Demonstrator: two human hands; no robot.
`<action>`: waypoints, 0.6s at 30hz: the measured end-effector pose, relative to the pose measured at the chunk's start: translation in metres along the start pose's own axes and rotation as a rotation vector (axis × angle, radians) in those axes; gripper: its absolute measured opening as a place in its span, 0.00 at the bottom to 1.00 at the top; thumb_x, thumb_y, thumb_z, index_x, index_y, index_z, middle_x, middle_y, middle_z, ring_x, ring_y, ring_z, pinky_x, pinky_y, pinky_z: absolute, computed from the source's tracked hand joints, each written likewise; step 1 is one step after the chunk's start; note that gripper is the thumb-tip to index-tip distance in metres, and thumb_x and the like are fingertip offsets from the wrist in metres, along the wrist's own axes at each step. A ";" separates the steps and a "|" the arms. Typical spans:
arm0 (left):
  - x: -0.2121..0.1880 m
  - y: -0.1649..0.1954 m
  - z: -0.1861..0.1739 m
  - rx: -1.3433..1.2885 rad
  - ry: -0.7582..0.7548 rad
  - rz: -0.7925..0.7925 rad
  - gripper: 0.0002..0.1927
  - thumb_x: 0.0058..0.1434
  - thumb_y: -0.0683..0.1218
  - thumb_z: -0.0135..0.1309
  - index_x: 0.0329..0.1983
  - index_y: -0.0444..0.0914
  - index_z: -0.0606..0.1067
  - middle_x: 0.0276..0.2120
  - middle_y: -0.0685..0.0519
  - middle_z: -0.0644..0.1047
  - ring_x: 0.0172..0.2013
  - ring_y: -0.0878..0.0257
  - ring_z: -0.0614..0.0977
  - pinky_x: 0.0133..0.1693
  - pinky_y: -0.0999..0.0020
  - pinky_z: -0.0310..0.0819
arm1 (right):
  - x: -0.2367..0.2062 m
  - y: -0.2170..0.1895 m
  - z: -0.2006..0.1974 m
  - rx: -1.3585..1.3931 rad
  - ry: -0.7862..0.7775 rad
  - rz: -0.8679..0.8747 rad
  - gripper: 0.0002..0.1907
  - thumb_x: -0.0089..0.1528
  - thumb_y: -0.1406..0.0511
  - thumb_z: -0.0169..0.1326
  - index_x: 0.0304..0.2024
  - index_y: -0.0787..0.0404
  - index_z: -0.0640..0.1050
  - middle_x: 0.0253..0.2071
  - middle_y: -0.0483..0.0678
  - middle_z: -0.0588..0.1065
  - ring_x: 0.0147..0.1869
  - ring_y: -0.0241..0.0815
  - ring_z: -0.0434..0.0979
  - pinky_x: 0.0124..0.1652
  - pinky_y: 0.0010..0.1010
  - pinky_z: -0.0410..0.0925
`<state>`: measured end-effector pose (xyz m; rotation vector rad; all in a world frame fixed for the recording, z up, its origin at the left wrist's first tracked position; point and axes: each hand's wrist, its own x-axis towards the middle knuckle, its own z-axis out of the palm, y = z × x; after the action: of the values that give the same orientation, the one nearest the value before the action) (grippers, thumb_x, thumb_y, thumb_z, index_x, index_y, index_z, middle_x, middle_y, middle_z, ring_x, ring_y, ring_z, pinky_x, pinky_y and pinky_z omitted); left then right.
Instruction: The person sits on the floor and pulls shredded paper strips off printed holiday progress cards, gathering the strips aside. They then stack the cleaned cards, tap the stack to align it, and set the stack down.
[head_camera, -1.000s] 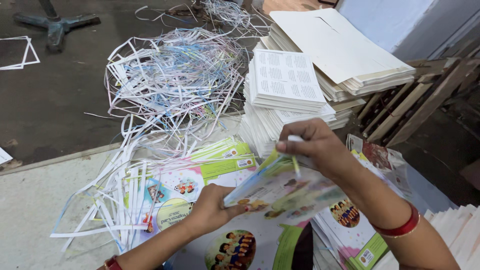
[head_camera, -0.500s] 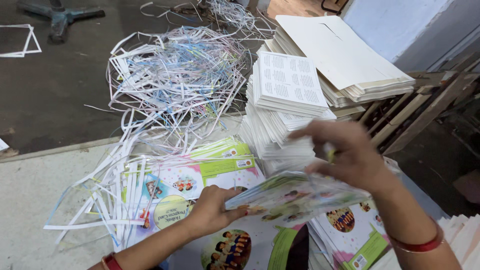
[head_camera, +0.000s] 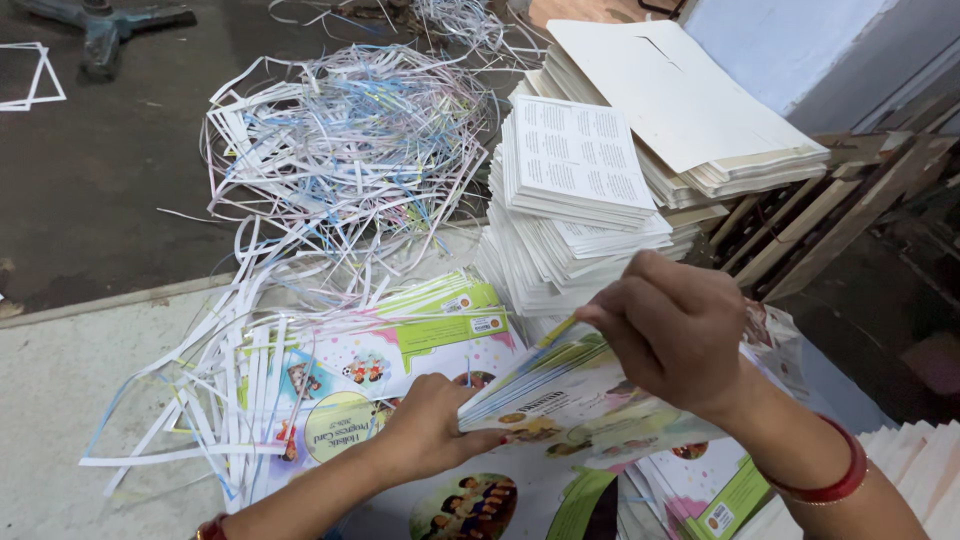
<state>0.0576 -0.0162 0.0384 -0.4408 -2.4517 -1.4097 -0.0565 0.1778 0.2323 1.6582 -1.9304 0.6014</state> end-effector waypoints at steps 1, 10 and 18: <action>0.000 -0.003 -0.001 -0.011 0.004 0.026 0.14 0.53 0.48 0.68 0.41 0.40 0.82 0.37 0.45 0.82 0.35 0.44 0.82 0.38 0.53 0.76 | 0.002 0.003 0.005 0.060 -0.048 0.059 0.12 0.63 0.65 0.60 0.27 0.65 0.75 0.22 0.51 0.66 0.24 0.47 0.68 0.27 0.35 0.61; -0.015 -0.004 -0.001 -0.020 -0.188 0.082 0.17 0.54 0.43 0.66 0.48 0.42 0.82 0.35 0.46 0.82 0.36 0.47 0.83 0.40 0.56 0.77 | -0.007 0.071 0.076 0.504 -0.493 0.454 0.21 0.74 0.58 0.43 0.30 0.64 0.71 0.21 0.49 0.67 0.27 0.39 0.68 0.30 0.35 0.68; -0.008 0.007 0.022 -0.538 -0.360 -0.053 0.29 0.59 0.36 0.57 0.65 0.43 0.72 0.55 0.49 0.83 0.54 0.64 0.84 0.59 0.67 0.74 | -0.106 0.098 0.193 0.294 -0.642 -0.074 0.11 0.68 0.59 0.51 0.36 0.59 0.75 0.35 0.54 0.76 0.41 0.60 0.78 0.39 0.50 0.69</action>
<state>0.0659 0.0050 0.0299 -0.8084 -2.3154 -2.1832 -0.1604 0.1502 0.0162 2.3104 -2.2741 0.3561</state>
